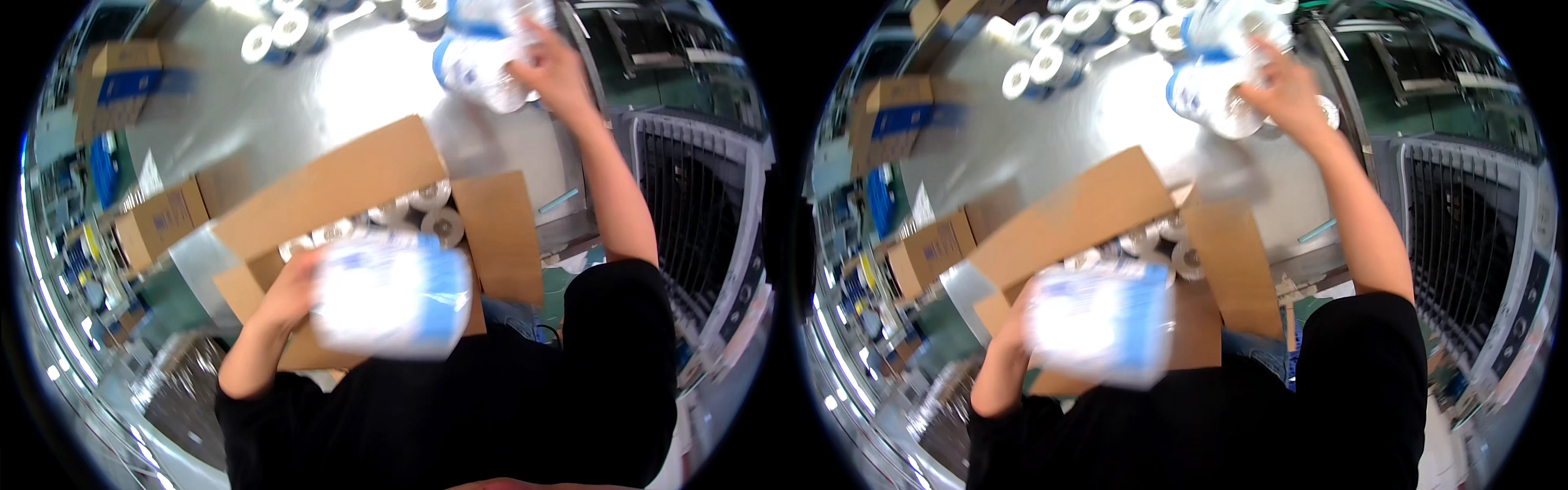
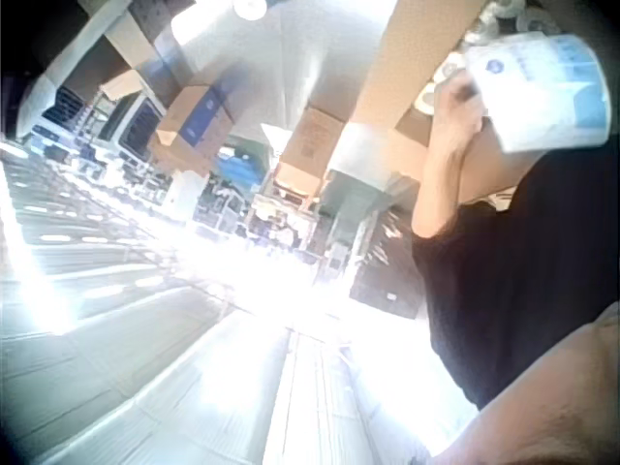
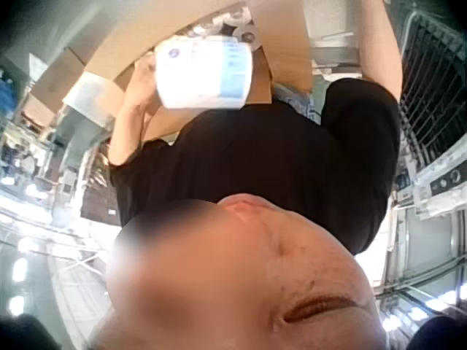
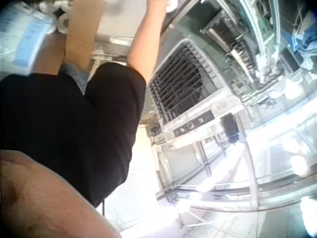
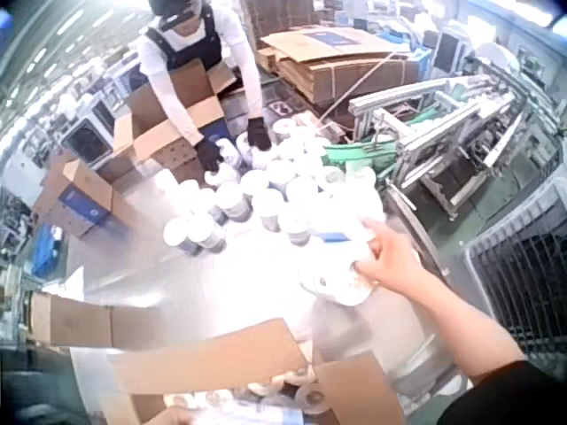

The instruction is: The person packs rolls of product into cardboard boxes by hand, arranging the rolls in layers and then placing the filled boxes onto a metal work table.

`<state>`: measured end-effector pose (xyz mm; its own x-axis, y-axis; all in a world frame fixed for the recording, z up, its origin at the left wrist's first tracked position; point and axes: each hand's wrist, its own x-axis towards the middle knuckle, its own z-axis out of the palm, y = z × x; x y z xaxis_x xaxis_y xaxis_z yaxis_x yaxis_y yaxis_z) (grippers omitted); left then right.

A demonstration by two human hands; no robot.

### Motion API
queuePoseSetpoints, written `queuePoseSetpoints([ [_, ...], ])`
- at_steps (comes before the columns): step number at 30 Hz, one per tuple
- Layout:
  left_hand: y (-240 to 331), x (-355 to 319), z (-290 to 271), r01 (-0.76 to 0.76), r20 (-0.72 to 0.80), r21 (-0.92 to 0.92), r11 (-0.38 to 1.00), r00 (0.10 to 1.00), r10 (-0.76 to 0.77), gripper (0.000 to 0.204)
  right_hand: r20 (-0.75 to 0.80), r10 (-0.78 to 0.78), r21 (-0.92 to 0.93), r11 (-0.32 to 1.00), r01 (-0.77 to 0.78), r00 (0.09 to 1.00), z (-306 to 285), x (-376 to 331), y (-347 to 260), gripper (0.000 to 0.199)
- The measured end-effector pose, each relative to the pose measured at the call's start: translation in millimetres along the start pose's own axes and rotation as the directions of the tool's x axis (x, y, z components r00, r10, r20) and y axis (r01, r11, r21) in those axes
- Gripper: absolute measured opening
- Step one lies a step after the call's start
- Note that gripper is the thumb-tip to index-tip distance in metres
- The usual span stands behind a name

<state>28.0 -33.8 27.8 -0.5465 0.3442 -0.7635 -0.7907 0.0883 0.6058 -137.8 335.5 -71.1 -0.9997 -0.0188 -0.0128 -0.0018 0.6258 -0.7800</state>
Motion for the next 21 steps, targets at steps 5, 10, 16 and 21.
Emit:
queuePoseSetpoints([
  [5, -88, 47, 33, -0.173, 0.235, 0.966, -0.190, 0.894, 0.382, 0.035, -0.049, -0.433, 0.145, 0.889, 0.435, 0.900, -40, -78, -123, 0.069],
  [10, -197, 118, 3, -0.359, 0.048, 0.786, 0.503, 0.847, 0.530, 0.048, 0.663, -0.466, -0.041, 0.759, 0.650, 0.586, 2, -182, -164, 0.061],
  [16, -193, 114, -9, -0.505, 0.102, 0.595, 0.625, 0.819, 0.565, 0.048, 0.832, -0.191, -0.398, 0.451, 0.799, 0.521, 75, -243, -169, 0.052],
  [21, -124, 87, 0, -0.894, 0.552, 0.394, 0.212, 0.415, 0.724, 0.045, 0.801, -0.497, -0.018, 0.537, 0.844, 0.333, 76, -232, -159, 0.044],
])
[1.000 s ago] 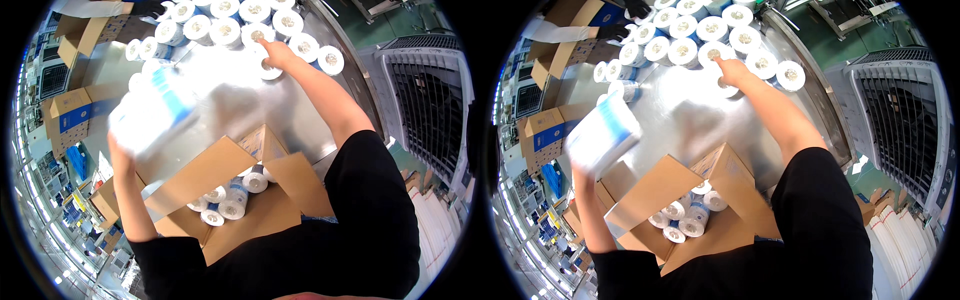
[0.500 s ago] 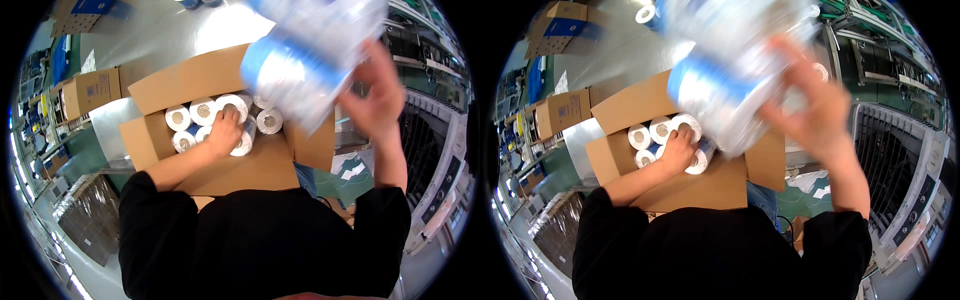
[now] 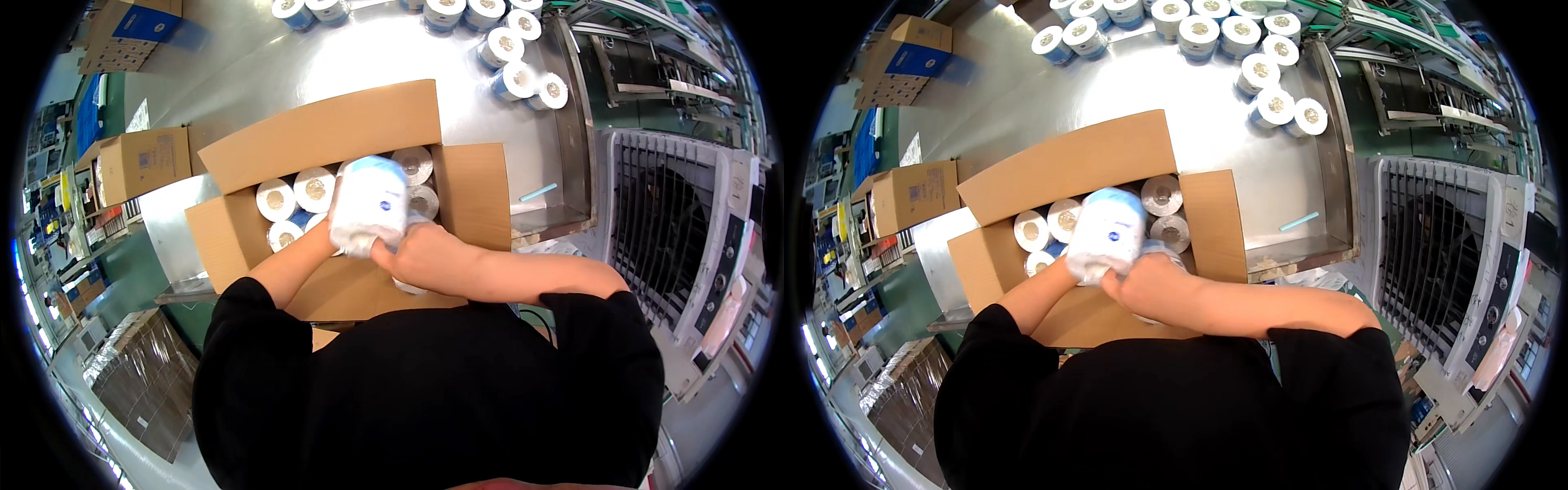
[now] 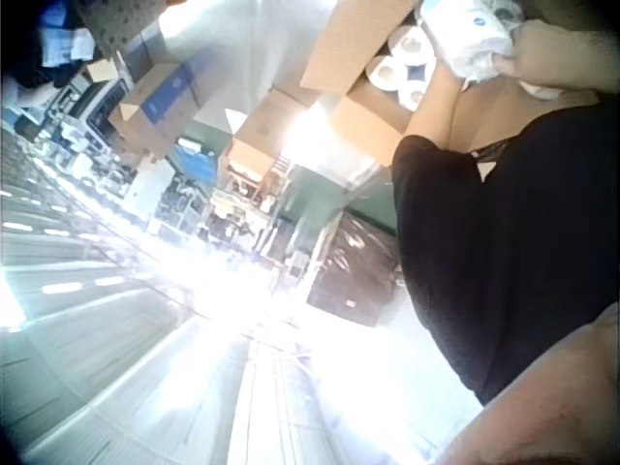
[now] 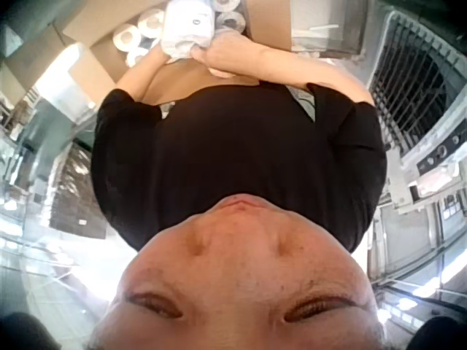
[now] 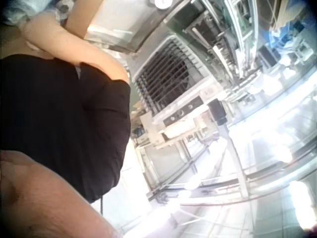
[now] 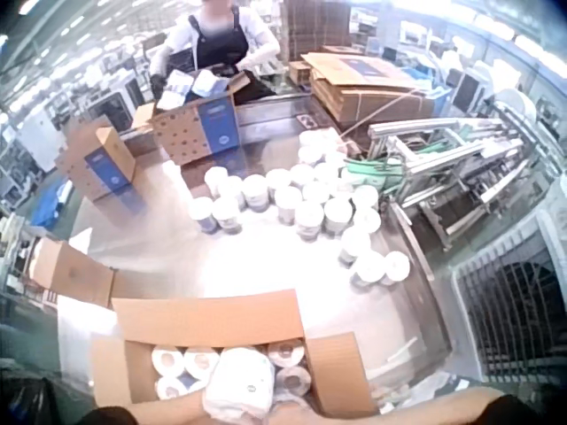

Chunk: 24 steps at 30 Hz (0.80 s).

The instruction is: The person packs rolls of product into cardboard boxes by hand, arranging the rolls in layers and then placing the filled boxes onto a metal work table.

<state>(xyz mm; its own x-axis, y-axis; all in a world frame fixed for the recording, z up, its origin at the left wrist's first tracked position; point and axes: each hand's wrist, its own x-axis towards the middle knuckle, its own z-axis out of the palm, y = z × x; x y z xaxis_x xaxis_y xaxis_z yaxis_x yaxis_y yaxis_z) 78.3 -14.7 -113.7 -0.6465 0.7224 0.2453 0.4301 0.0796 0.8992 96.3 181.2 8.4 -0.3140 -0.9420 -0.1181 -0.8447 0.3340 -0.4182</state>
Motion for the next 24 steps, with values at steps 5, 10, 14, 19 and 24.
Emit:
queuePoseSetpoints([
  [5, -4, -29, 19, 0.324, -0.063, 0.770, 0.550, 0.896, -0.439, 0.033, 0.178, 0.367, 0.143, 0.908, -0.393, 0.913, 11, 5, 11, 0.050],
  [10, 3, -18, 12, 0.291, 0.102, 0.812, 0.505, 0.783, -0.614, 0.035, 0.378, 0.405, -0.168, 0.914, -0.369, 0.833, 90, 22, 62, 0.062],
  [14, 35, 16, -18, 0.442, 0.324, 0.622, 0.646, 0.606, -0.726, 0.035, 0.370, 0.457, -0.326, 0.879, -0.348, 0.809, 121, 13, 59, 0.066],
  [19, 83, 126, -61, 0.488, 0.048, 0.087, 0.868, 0.869, -0.493, 0.015, 0.361, 0.494, 0.046, 0.838, -0.544, 0.791, 61, -21, 73, 0.034],
  [24, -24, 232, -70, 0.417, -0.218, 0.306, 0.856, 0.906, -0.363, 0.023, -0.376, 0.850, 0.702, 0.521, -0.486, 0.369, -4, -72, 138, 0.035],
])
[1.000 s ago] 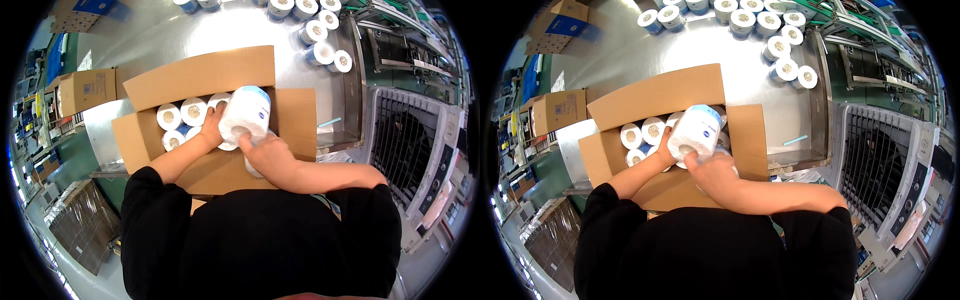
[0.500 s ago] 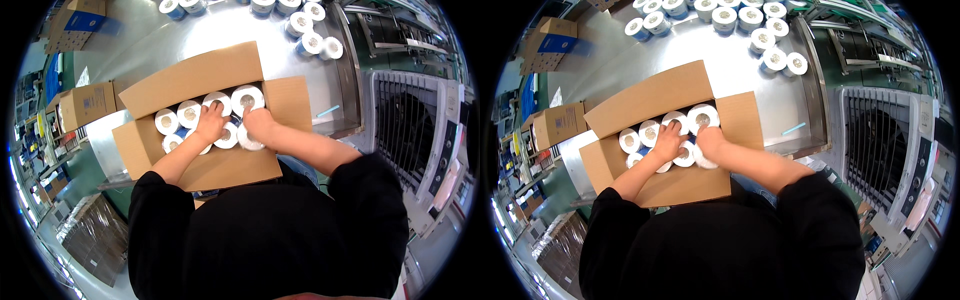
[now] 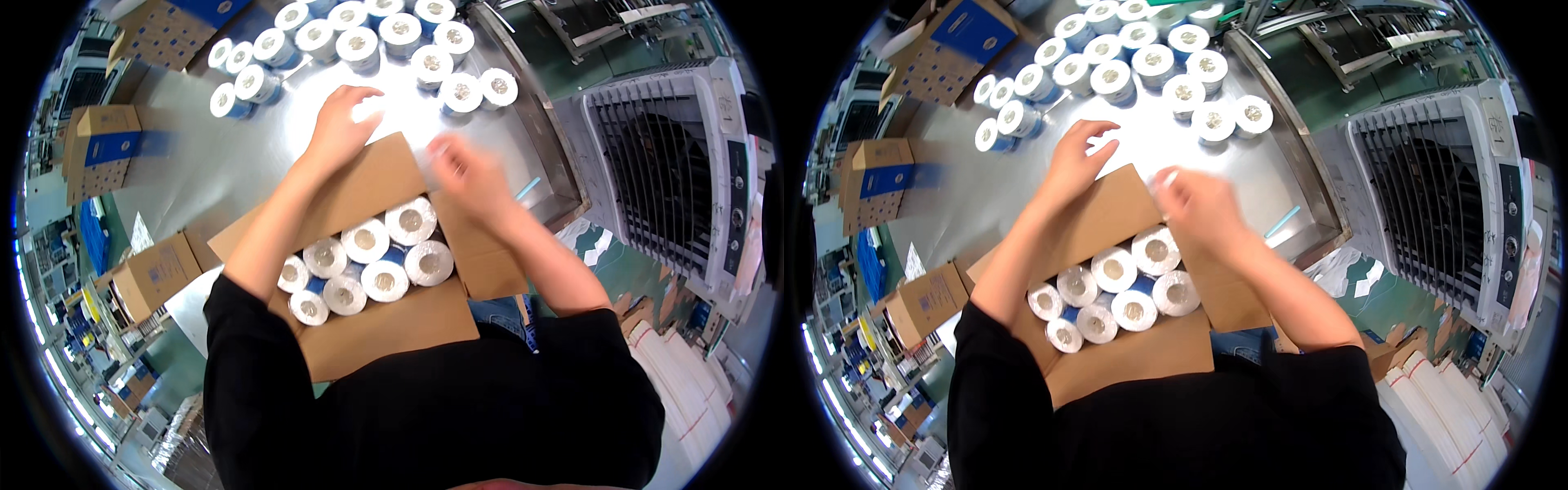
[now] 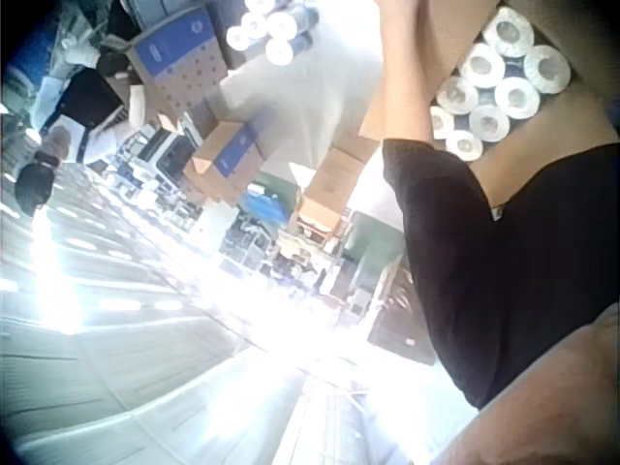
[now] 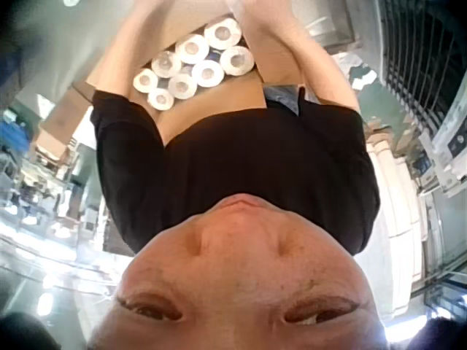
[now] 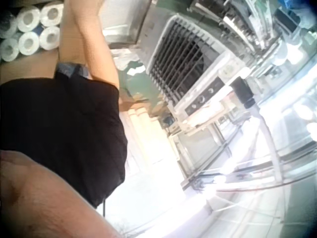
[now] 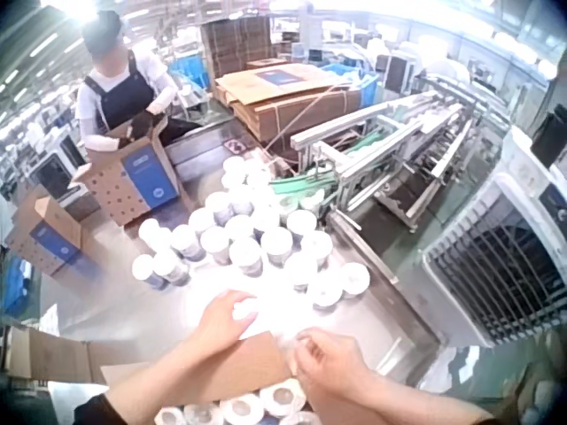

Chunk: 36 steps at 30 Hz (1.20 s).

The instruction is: The person packs rolls of product into cardboard boxes by hand, arranging the rolls in layers and then placing the filled boxes onto a metal work table.

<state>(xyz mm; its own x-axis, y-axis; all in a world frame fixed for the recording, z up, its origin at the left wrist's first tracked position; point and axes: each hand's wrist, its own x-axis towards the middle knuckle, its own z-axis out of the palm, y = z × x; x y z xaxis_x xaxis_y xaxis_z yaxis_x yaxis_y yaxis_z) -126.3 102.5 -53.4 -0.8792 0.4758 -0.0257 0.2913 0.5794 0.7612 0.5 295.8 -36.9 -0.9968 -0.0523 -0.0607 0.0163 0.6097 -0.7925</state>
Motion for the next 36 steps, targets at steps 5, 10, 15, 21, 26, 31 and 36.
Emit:
queuePoseSetpoints([
  [5, -38, 98, 118, -0.088, 0.262, 0.350, 0.932, 0.965, -0.007, 0.043, -0.263, 0.447, -0.345, 0.784, -0.516, 0.855, -13, 77, 137, 0.053],
  [10, -35, 133, 198, -0.150, 0.222, 0.627, 0.765, 0.975, 0.009, 0.053, -0.373, 0.565, -0.412, 0.610, -0.677, 0.736, -21, 109, 238, 0.069],
  [15, -44, 155, 207, -0.084, 0.257, 0.692, 0.717, 0.957, -0.136, 0.047, -0.088, 0.598, -0.223, 0.768, -0.600, 0.797, -34, 131, 256, 0.051],
  [21, -52, 154, 96, -0.011, 0.393, 0.460, 0.888, 0.899, -0.192, 0.051, -0.059, -0.080, -0.601, 0.799, 0.028, 0.995, -42, 148, 269, 0.051],
  [26, -11, 66, -65, 0.327, 0.152, -0.294, 0.898, 0.944, -0.294, 0.046, 0.420, 0.368, -0.523, 0.845, -0.111, 0.830, -48, 183, 224, 0.077],
  [31, 14, -104, -179, 0.245, 0.089, -0.734, 0.633, 0.959, -0.268, 0.054, 0.302, 0.281, -0.431, 0.892, -0.132, 0.911, -39, 177, 238, 0.075],
  [36, 49, -221, -142, 0.679, 0.208, -0.596, 0.428, 0.646, -0.735, 0.042, 0.153, 0.259, -0.345, 0.918, -0.194, 0.954, -48, 134, 205, 0.066],
])
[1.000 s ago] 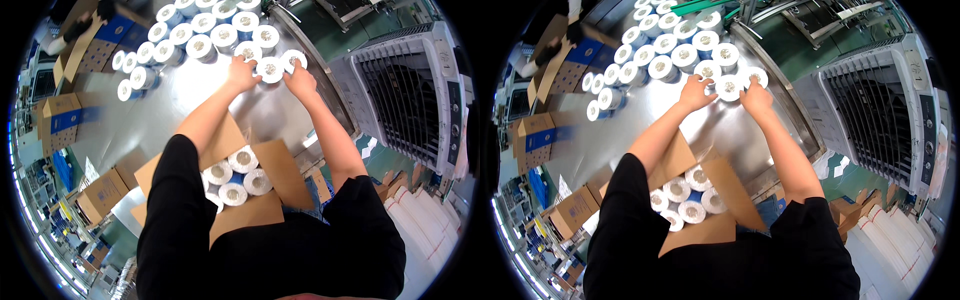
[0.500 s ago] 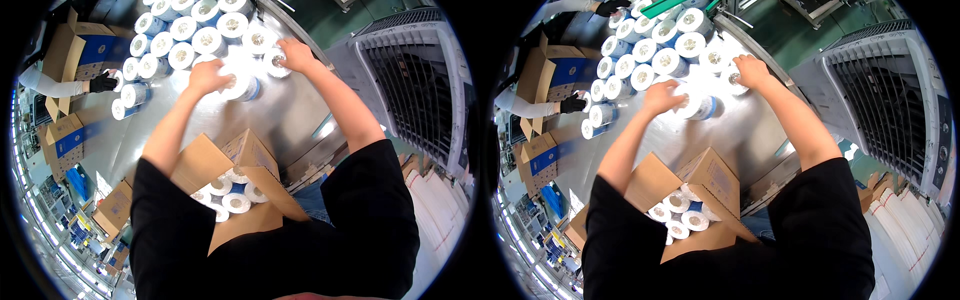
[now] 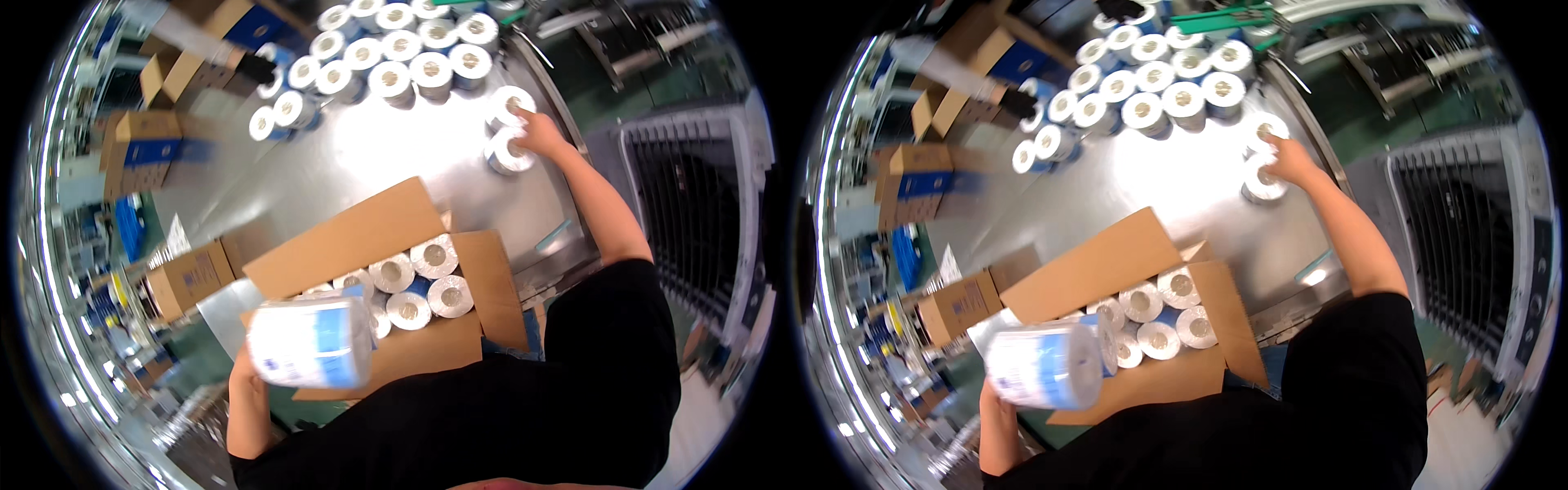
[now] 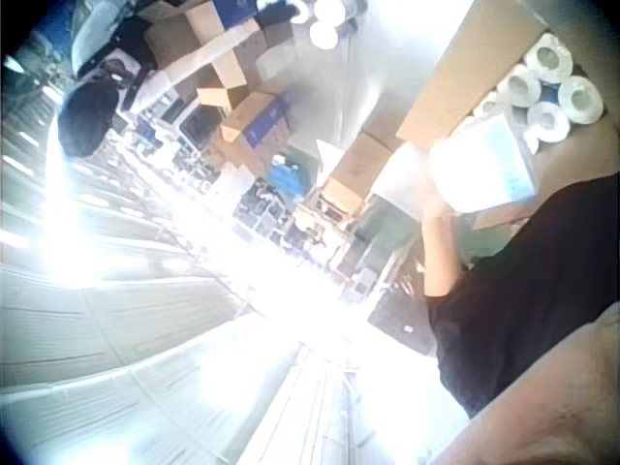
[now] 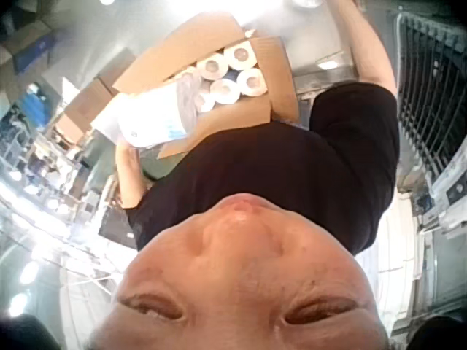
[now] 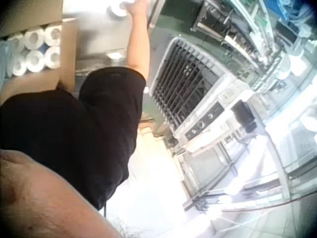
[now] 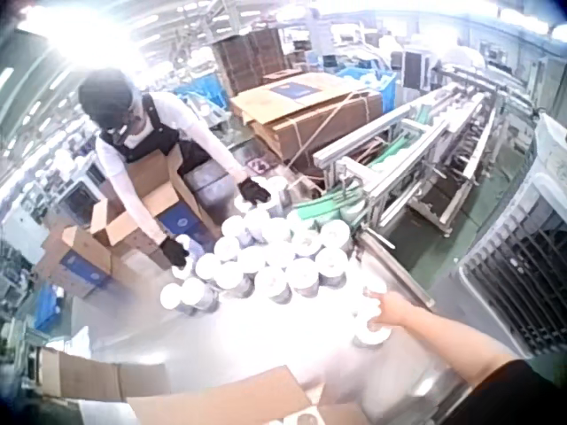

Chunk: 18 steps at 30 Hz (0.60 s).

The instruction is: The person packs rolls of product into cardboard boxes by hand, arranging the rolls in layers and then placing the filled boxes onto a metal work table.

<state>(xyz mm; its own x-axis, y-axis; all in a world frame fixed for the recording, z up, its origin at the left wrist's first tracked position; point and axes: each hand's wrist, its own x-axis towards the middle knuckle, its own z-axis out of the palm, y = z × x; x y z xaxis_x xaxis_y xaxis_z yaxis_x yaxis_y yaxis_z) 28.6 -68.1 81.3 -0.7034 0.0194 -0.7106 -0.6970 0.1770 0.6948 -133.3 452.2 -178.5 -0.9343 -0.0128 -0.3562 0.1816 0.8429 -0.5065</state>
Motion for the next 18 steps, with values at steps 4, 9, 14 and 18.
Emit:
queuePoseSetpoints([
  [4, -47, -25, -28, -0.114, 0.022, 0.694, 0.711, 0.990, 0.138, 0.037, -0.234, -0.070, 0.160, 0.981, 0.109, 0.970, -69, -66, -82, 0.065],
  [9, -72, -32, -22, -0.313, 0.292, 0.950, -0.018, 0.862, 0.415, 0.036, -0.406, -0.227, 0.357, 0.852, 0.382, 0.885, -106, -162, -225, 0.058],
  [14, -114, -8, -24, -0.353, 0.401, 0.916, -0.192, 0.828, 0.393, 0.026, 0.184, -0.708, 0.117, 0.704, 0.700, 0.681, -46, -249, -298, 0.068],
  [18, -129, -3, -26, -0.380, 0.419, 0.908, -0.177, 0.803, 0.424, 0.017, 0.542, -0.657, 0.228, 0.716, 0.660, 0.524, 43, -267, -323, 0.063],
])
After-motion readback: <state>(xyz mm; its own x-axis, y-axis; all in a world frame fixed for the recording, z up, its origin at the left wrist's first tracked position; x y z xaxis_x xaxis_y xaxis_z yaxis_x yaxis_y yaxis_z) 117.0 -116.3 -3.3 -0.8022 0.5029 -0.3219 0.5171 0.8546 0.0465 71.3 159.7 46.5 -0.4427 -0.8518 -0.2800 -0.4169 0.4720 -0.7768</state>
